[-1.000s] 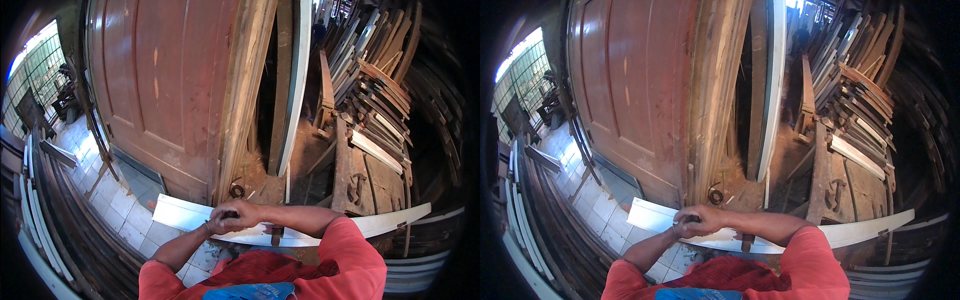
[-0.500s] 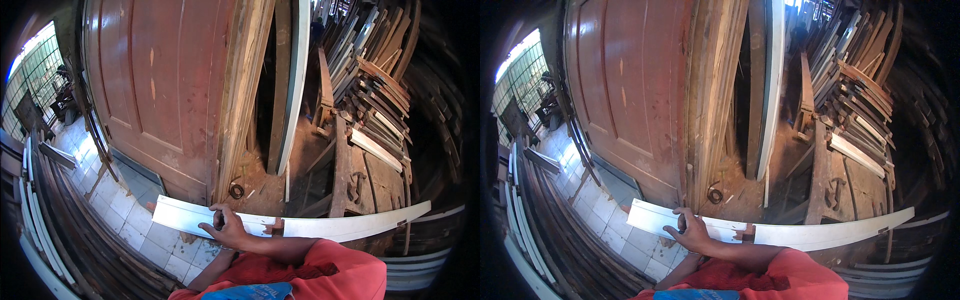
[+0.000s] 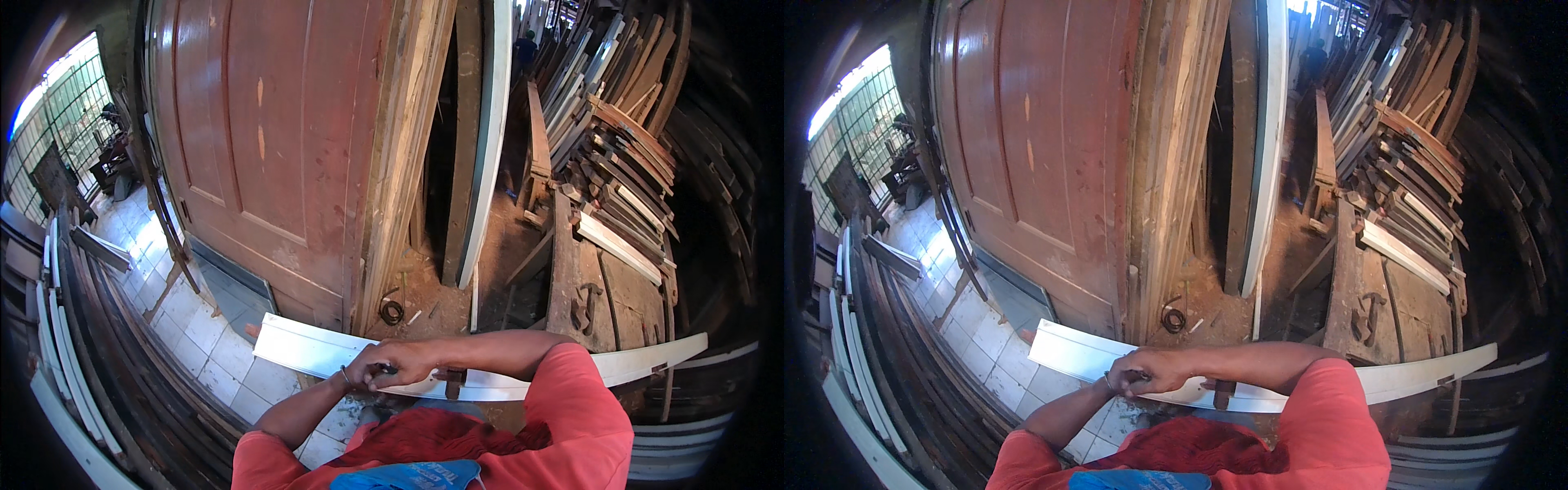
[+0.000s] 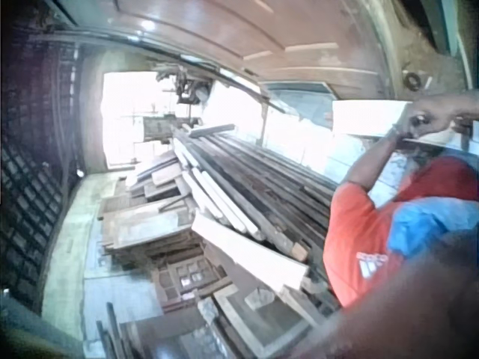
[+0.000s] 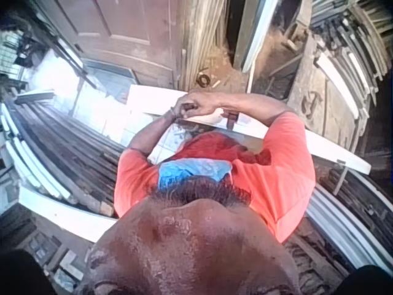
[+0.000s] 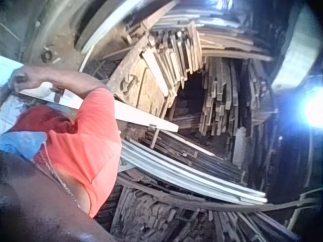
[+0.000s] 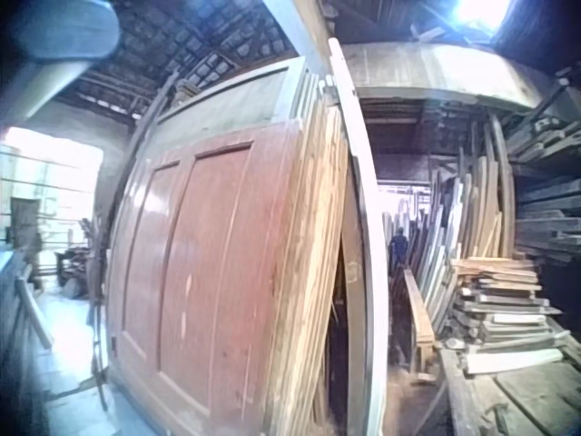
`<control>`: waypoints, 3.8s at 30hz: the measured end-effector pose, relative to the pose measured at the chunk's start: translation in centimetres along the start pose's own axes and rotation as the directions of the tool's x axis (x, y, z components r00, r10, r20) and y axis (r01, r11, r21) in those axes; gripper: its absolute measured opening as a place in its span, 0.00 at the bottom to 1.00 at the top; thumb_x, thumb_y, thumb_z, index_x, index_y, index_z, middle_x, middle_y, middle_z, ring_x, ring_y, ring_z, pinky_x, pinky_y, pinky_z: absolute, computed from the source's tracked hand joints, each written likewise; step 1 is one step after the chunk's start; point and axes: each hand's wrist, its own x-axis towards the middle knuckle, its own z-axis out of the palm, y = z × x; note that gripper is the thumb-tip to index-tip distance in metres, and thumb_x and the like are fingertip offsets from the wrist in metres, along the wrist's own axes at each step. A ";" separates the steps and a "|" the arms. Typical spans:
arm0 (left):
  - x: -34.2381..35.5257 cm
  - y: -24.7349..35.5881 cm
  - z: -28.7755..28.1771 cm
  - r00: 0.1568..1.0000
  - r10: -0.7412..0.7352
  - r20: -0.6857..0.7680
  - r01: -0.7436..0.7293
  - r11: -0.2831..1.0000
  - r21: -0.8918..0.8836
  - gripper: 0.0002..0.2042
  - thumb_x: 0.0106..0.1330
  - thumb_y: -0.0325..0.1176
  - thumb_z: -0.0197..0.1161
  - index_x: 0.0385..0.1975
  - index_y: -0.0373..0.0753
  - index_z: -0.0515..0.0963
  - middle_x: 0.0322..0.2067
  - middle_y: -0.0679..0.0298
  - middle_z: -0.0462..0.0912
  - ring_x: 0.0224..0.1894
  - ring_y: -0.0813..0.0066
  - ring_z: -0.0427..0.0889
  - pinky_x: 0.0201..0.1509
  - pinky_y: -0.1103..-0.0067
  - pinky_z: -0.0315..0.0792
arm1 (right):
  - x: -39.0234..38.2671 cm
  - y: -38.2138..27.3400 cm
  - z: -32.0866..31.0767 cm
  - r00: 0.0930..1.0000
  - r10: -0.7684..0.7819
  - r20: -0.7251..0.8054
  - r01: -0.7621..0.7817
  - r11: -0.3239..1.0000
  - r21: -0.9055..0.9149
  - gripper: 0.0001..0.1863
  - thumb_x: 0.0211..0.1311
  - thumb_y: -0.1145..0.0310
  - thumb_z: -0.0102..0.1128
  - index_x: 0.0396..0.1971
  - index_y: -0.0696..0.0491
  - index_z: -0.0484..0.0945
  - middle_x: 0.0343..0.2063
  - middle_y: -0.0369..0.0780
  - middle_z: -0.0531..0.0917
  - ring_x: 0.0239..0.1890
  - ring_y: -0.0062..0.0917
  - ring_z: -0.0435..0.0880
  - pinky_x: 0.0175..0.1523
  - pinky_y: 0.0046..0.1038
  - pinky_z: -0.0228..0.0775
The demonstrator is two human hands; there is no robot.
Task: The person uses pliers and a hammer to extract hardware and fasteners from a long wooden beam and a white board.
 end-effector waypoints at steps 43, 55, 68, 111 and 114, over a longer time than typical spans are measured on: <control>1.5 3.8 4.4 0.859 -0.175 -0.480 0.377 0.852 0.363 0.18 0.56 0.34 0.75 0.42 0.35 0.78 0.36 0.60 0.83 0.40 0.69 0.83 0.42 0.72 0.77 | 0.1 0.8 3.0 0.575 0.122 -0.809 0.075 0.977 0.201 0.15 0.69 0.63 0.60 0.46 0.59 0.77 0.42 0.40 0.83 0.44 0.22 0.82 0.54 0.26 0.73; 5.1 8.1 -0.4 0.937 -0.244 0.248 0.169 0.943 0.287 0.27 0.52 0.33 0.79 0.51 0.35 0.76 0.44 0.58 0.82 0.45 0.68 0.83 0.50 0.73 0.77 | 0.4 1.2 -3.1 0.988 0.149 0.047 -0.156 0.942 0.296 0.19 0.65 0.57 0.68 0.22 0.58 0.84 0.16 0.32 0.80 0.22 0.15 0.74 0.31 0.26 0.69; 3.5 7.7 5.5 0.800 -0.236 -0.551 0.464 0.826 0.320 0.17 0.58 0.34 0.72 0.44 0.35 0.78 0.38 0.56 0.85 0.40 0.67 0.86 0.42 0.71 0.78 | 0.4 0.6 4.0 0.339 0.232 -0.912 -0.121 0.972 0.202 0.17 0.71 0.56 0.61 0.35 0.57 0.80 0.24 0.32 0.81 0.29 0.16 0.78 0.36 0.24 0.72; 4.1 7.8 -0.6 0.798 -0.601 -0.043 0.602 0.798 0.012 0.40 0.51 0.35 0.82 0.64 0.39 0.67 0.55 0.61 0.76 0.55 0.74 0.77 0.58 0.74 0.75 | 0.5 1.1 -0.8 0.849 0.424 -0.315 -0.153 0.768 0.622 0.18 0.63 0.61 0.71 0.46 0.58 0.83 0.36 0.37 0.86 0.42 0.19 0.82 0.51 0.23 0.73; 3.2 3.9 0.4 0.754 -0.621 -0.214 0.656 0.734 0.178 0.30 0.55 0.34 0.78 0.57 0.39 0.71 0.49 0.59 0.80 0.52 0.69 0.80 0.50 0.71 0.76 | 1.8 1.7 0.1 0.709 0.426 -0.561 -0.209 0.888 0.410 0.21 0.58 0.61 0.75 0.46 0.58 0.83 0.35 0.37 0.85 0.41 0.19 0.81 0.47 0.23 0.74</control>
